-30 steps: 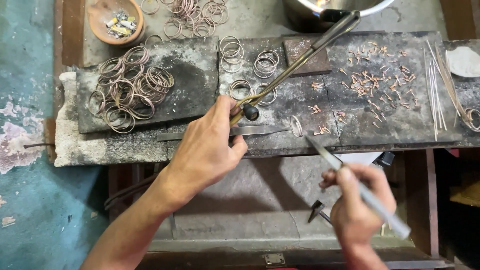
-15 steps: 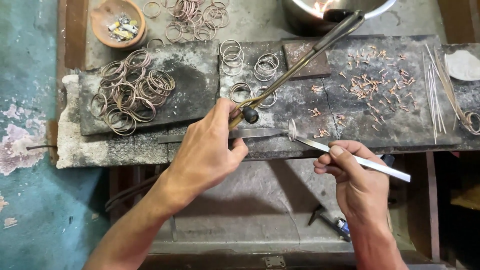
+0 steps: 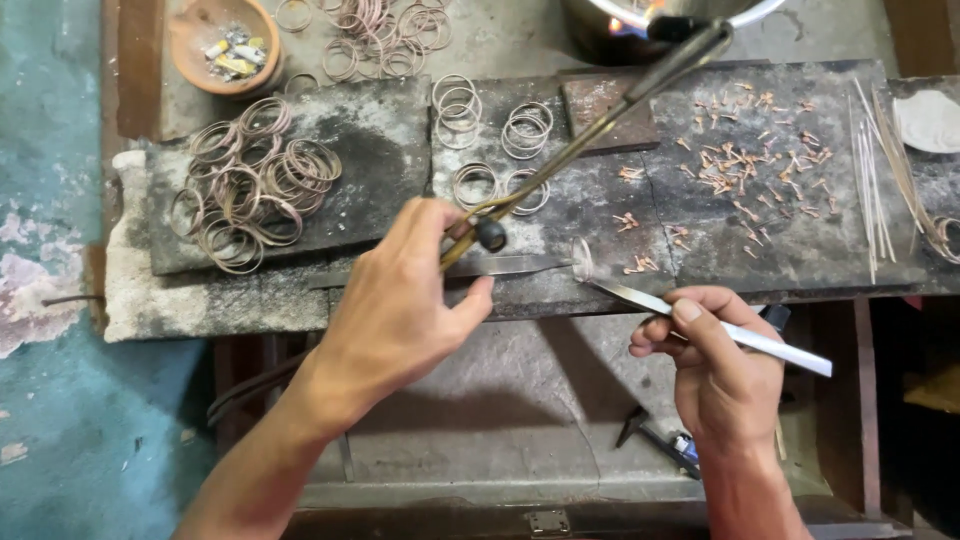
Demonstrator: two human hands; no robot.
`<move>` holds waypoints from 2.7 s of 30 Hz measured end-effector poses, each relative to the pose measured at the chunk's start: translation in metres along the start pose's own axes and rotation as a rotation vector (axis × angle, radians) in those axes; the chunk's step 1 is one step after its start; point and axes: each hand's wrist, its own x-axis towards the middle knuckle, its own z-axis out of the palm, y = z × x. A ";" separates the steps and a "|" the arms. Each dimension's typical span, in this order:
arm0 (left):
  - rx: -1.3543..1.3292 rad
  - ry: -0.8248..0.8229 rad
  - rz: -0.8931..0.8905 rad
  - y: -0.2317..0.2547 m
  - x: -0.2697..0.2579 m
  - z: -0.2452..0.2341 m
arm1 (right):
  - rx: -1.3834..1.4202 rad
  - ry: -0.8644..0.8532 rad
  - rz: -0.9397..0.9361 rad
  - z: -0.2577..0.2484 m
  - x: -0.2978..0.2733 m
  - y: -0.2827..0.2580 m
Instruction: Using a blowtorch and tweezers to heat and solder metal rings on a jewelry workbench.
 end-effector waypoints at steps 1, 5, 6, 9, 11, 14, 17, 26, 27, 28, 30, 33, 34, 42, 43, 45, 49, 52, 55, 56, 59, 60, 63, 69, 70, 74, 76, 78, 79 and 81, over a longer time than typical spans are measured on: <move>-0.017 0.083 0.052 0.001 -0.001 -0.001 | 0.005 0.005 -0.062 0.000 -0.003 -0.001; 0.082 0.200 0.039 0.012 -0.020 -0.016 | -0.119 -0.019 -0.323 -0.035 -0.006 -0.010; 0.119 0.271 0.021 0.013 -0.027 -0.018 | -0.282 -0.002 -0.453 -0.050 -0.001 -0.016; 0.175 0.406 -0.024 0.009 -0.050 -0.024 | -0.566 -0.062 -0.670 -0.100 0.024 -0.045; 0.188 0.478 -0.047 0.004 -0.064 -0.019 | -0.691 -0.146 -0.765 -0.122 0.045 -0.066; 0.137 0.807 -0.059 -0.001 -0.089 -0.009 | -0.811 -0.303 -0.831 -0.123 0.069 -0.086; 0.167 0.667 -0.019 -0.005 -0.106 -0.010 | -0.815 -0.484 -0.815 -0.112 0.085 -0.098; 0.454 1.206 -0.105 0.013 -0.076 0.047 | -0.971 -0.610 -0.398 -0.086 0.142 -0.142; 0.482 1.202 -0.085 0.009 -0.077 0.048 | -0.947 -0.642 -0.323 -0.084 0.151 -0.144; 0.511 1.200 -0.063 0.004 -0.077 0.050 | -0.921 -0.673 -0.250 -0.082 0.161 -0.146; 0.563 1.202 -0.070 0.006 -0.075 0.045 | -0.910 -0.726 -0.281 -0.081 0.170 -0.147; 0.616 1.200 -0.075 0.008 -0.074 0.038 | -0.884 -0.822 -0.312 -0.078 0.177 -0.149; 0.614 1.198 -0.073 0.009 -0.073 0.037 | -0.872 -0.861 -0.313 -0.078 0.178 -0.151; 0.593 1.183 -0.082 0.010 -0.075 0.029 | -0.763 -1.044 -0.543 -0.077 0.158 -0.161; 0.594 1.183 -0.088 0.009 -0.076 0.027 | -0.791 -0.992 -0.594 -0.072 0.143 -0.167; 0.605 1.182 -0.104 0.007 -0.082 0.023 | -0.818 -0.902 -0.642 -0.077 0.119 -0.152; 0.621 1.179 -0.122 0.001 -0.089 0.013 | -0.766 -0.724 -0.768 -0.030 0.057 -0.126; 0.703 1.215 0.019 -0.028 -0.096 0.004 | -0.943 -0.632 -0.876 -0.015 0.040 -0.107; 0.602 1.281 0.182 -0.050 -0.096 0.004 | -0.949 -0.632 -0.882 -0.008 0.033 -0.096; 0.607 1.282 0.179 -0.051 -0.095 0.004 | -0.945 -0.637 -0.882 -0.007 0.032 -0.093; 0.585 1.332 0.208 -0.057 -0.095 0.004 | -0.963 -0.623 -0.969 -0.012 0.028 -0.075; 0.622 1.307 0.252 -0.060 -0.096 0.003 | -0.822 -0.484 -0.923 -0.017 0.025 -0.062; 0.666 1.208 0.283 -0.057 -0.101 -0.004 | -0.407 -0.242 -0.771 -0.032 0.021 -0.008; 0.629 1.154 0.342 -0.051 -0.097 -0.013 | 0.026 -0.129 -0.583 -0.029 0.014 0.041; 0.651 1.113 0.384 -0.055 -0.099 -0.014 | 0.026 -0.154 -0.609 -0.028 0.013 0.041; 0.617 1.158 0.265 -0.043 -0.094 -0.006 | -0.038 -0.170 -0.675 -0.021 0.014 0.039; 0.705 1.169 0.325 -0.045 -0.091 -0.008 | -0.061 -0.171 -0.699 -0.021 0.014 0.038; 0.713 1.186 0.337 -0.045 -0.088 -0.008 | -0.053 -0.176 -0.700 -0.022 0.014 0.039; 0.719 1.205 0.350 -0.045 -0.087 -0.008 | -0.046 -0.180 -0.704 -0.022 0.015 0.040; 0.710 1.179 0.316 -0.044 -0.091 -0.007 | -0.055 -0.181 -0.703 -0.022 0.014 0.039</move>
